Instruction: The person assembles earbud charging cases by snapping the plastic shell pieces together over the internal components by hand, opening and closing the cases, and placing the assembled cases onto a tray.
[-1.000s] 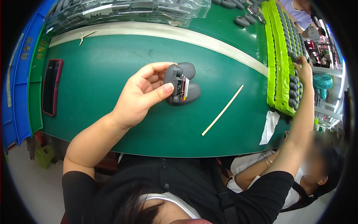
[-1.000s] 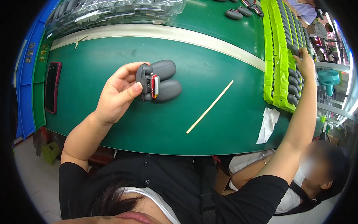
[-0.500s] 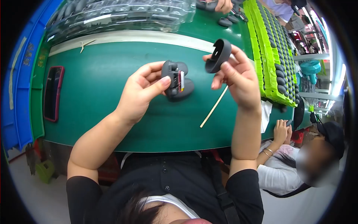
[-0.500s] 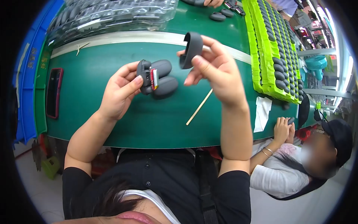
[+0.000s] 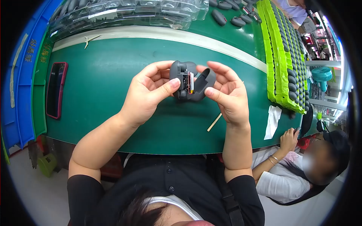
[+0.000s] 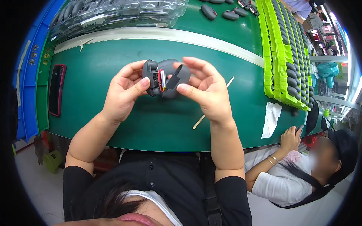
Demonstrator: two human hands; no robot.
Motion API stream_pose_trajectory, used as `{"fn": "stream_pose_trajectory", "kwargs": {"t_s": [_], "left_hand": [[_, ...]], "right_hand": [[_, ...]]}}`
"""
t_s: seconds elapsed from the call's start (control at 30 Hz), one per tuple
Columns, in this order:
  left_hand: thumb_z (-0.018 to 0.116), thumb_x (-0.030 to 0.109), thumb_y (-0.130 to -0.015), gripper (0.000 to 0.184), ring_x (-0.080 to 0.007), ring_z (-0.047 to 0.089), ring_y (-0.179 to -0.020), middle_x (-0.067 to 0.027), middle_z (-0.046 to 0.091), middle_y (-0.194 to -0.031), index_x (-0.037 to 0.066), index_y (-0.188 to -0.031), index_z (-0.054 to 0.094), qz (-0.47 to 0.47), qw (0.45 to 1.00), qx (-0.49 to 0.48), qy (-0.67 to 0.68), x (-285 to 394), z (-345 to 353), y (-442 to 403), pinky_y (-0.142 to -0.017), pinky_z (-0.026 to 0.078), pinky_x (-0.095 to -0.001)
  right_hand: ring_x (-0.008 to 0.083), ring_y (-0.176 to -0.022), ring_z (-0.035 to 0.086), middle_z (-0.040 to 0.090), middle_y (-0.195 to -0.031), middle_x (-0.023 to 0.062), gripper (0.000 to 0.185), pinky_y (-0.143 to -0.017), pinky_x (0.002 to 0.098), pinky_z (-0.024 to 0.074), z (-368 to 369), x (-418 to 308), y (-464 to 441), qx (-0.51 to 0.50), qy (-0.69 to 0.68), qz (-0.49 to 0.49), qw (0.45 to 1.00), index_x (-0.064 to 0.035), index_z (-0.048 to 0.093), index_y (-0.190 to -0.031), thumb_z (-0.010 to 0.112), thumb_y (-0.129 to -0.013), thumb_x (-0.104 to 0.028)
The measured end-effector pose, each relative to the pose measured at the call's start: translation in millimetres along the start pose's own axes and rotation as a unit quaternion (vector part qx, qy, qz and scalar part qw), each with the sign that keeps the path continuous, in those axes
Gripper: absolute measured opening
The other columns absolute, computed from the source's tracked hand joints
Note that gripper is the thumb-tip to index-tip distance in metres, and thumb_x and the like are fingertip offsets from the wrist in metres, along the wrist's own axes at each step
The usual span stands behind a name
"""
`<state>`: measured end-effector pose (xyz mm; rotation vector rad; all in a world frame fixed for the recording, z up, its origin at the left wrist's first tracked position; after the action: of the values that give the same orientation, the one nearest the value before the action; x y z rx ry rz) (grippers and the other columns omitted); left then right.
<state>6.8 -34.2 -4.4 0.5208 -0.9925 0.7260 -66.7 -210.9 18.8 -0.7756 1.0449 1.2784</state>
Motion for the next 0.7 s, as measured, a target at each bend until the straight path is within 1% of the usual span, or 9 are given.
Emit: {"fn": "stream_pose_trajectory", "kwargs": {"t_s": [0.1, 0.2, 0.4, 0.5, 0.6, 0.7], "left_hand": [[0.059, 0.01, -0.09, 0.039, -0.0177, 0.058, -0.102, -0.013, 0.059, -0.112, -0.004, -0.125, 0.047, -0.017, 1.0, -0.01, -0.002, 0.2, 1.0, 0.0, -0.082, 0.052, -0.0313], [0.059, 0.007, -0.089, 0.039, -0.018, 0.058, -0.103, -0.0135, 0.059, -0.112, -0.005, -0.125, 0.048, -0.007, 0.999, -0.011, -0.047, -0.6, 1.1, 0.0, -0.085, 0.051, -0.0318], [0.062, 0.002, -0.086, 0.039, -0.0181, 0.057, -0.102, -0.0124, 0.059, -0.111, -0.005, -0.123, 0.051, 0.001, 0.997, -0.01, -0.072, -1.4, 3.7, 2.0, -0.091, 0.047, -0.0323], [0.063, 0.002, -0.085, 0.039, -0.018, 0.056, -0.102, -0.0118, 0.059, -0.111, -0.005, -0.122, 0.051, -0.005, 0.996, -0.017, -0.088, -3.2, 2.8, 2.7, -0.092, 0.047, -0.0327], [0.064, 0.002, -0.084, 0.04, -0.0177, 0.056, -0.102, -0.0112, 0.059, -0.11, -0.005, -0.122, 0.052, -0.016, 0.995, -0.025, -0.095, -4.3, 2.3, 2.3, -0.09, 0.047, -0.0327], [0.065, 0.001, -0.083, 0.042, -0.0169, 0.056, -0.101, -0.0107, 0.059, -0.109, -0.005, -0.122, 0.052, -0.029, 0.993, -0.017, -0.113, -0.6, 4.8, 3.7, -0.087, 0.05, -0.0315]], "right_hand": [[0.0232, -0.104, 0.061, 0.059, -0.116, 0.0192, 0.046, -0.089, 0.0335, 0.0515, -3.4, 1.0, 1.9, -0.02, 0.031, 0.033, 0.999, 0.0056, 0.05, -0.121, 0.067, -0.078, 0.006], [0.0211, -0.101, 0.062, 0.061, -0.112, 0.0178, 0.048, -0.088, 0.0321, 0.0516, -4.4, 4.7, 3.4, -0.025, 0.046, 0.061, 0.997, 0.0055, 0.049, -0.123, 0.067, -0.079, 0.004], [0.0188, -0.098, 0.062, 0.061, -0.109, 0.0152, 0.048, -0.087, 0.0301, 0.051, -1.5, 4.2, 2.0, -0.033, 0.058, 0.056, 0.996, 0.0044, 0.05, -0.125, 0.067, -0.08, 0.003], [0.0184, -0.098, 0.061, 0.061, -0.108, 0.0145, 0.046, -0.087, 0.0298, 0.0508, 1.2, 5.4, 3.3, -0.016, 0.039, 0.071, 0.997, 0.004, 0.051, -0.124, 0.066, -0.081, 0.002], [0.0182, -0.097, 0.062, 0.061, -0.107, 0.0145, 0.045, -0.086, 0.0298, 0.0511, 3.2, 8.4, 3.0, -0.023, 0.038, 0.064, 0.997, 0.0043, 0.05, -0.123, 0.066, -0.081, 0.002], [0.018, -0.097, 0.062, 0.061, -0.107, 0.0144, 0.044, -0.085, 0.0299, 0.0515, 3.9, 8.6, 3.0, -0.021, 0.062, 0.061, 0.996, 0.0043, 0.051, -0.122, 0.066, -0.081, 0.002]]}}
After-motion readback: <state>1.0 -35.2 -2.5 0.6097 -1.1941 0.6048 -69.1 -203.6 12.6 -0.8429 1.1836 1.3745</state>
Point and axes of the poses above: each hand's wrist, its own y-axis away from the middle knuckle, its own z-axis out of the palm, x = y × z, the point moved 3 cm from there along -y, towards the middle knuckle
